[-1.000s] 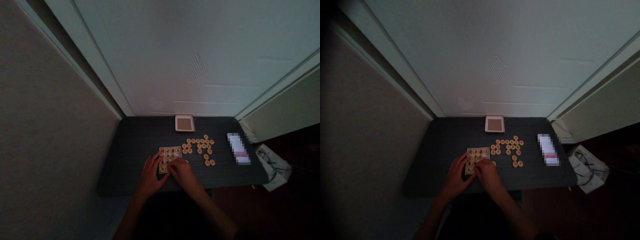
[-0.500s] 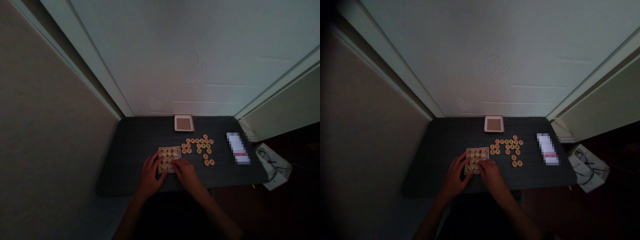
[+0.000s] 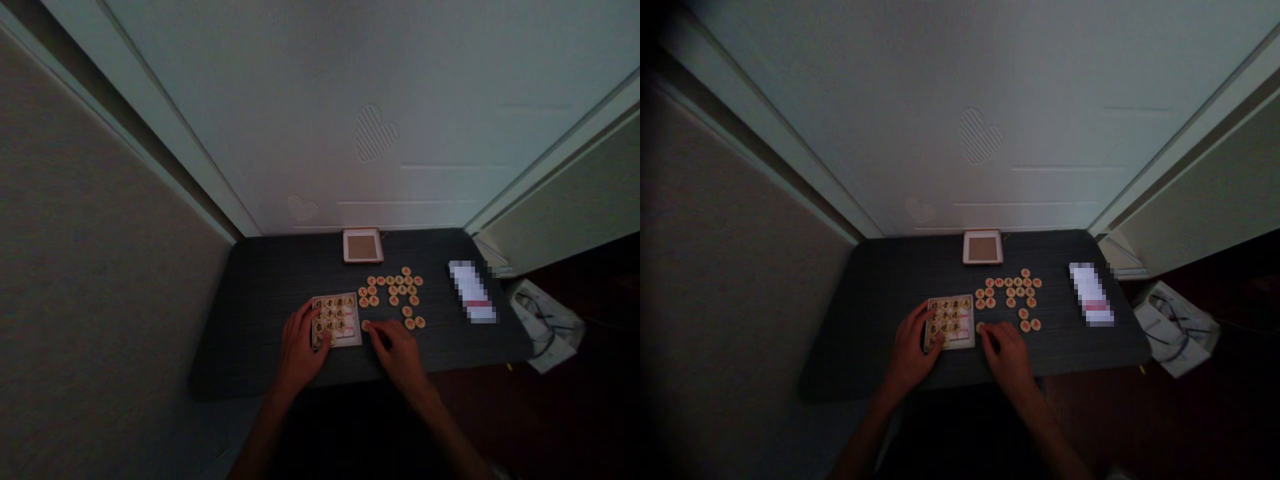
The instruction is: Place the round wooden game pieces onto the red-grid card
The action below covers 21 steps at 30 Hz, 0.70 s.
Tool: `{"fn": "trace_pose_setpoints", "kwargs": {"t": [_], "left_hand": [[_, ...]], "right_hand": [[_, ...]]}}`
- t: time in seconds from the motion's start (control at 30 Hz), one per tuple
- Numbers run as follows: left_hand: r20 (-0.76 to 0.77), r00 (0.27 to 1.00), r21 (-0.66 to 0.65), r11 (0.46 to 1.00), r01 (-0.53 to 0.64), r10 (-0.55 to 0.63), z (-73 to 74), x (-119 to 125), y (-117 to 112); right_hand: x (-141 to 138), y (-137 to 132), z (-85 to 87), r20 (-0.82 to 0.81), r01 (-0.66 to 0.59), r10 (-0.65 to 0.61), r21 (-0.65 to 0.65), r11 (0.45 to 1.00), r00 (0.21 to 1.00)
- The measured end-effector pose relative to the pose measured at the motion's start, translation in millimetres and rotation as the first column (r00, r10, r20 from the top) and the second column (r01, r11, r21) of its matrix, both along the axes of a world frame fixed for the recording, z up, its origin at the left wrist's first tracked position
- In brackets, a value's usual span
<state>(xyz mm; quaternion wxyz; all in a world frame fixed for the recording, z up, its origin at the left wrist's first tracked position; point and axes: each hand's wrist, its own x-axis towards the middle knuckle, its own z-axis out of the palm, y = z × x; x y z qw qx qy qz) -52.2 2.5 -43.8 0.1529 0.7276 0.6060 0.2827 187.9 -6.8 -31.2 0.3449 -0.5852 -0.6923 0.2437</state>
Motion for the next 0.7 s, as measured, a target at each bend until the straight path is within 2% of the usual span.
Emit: {"fn": "trace_pose_setpoints", "kwargs": {"t": [0.2,0.3,0.47,0.6,0.7], "left_hand": [[0.009,1.0,0.012,1.0,0.008,-0.008,-1.0,-1,0],[0.026,1.0,0.01,1.0,0.014,-0.014,-0.7,-2,0],[0.038,0.999,-0.001,1.0,0.006,-0.006,-1.2,-4,0],[0.069,0.998,-0.01,1.0,-0.011,0.012,-2.5,-5,-1],[0.091,0.996,-0.008,1.0,-0.016,0.016,-2.9,-5,-1]], "right_hand": [[18,-6,-8.3,0.022,0.04,-0.041,0.024,0.999,0.999],[34,6,-4.2,0.072,0.04,-0.044,0.064,0.997,0.996],[72,63,14.1,0.165,-0.038,0.015,0.141,0.989,0.986],[90,114,20.0,0.362,-0.215,0.174,0.077,0.974,0.916],[91,138,16.2,0.453,-0.297,0.256,0.019,0.955,0.854]]}}
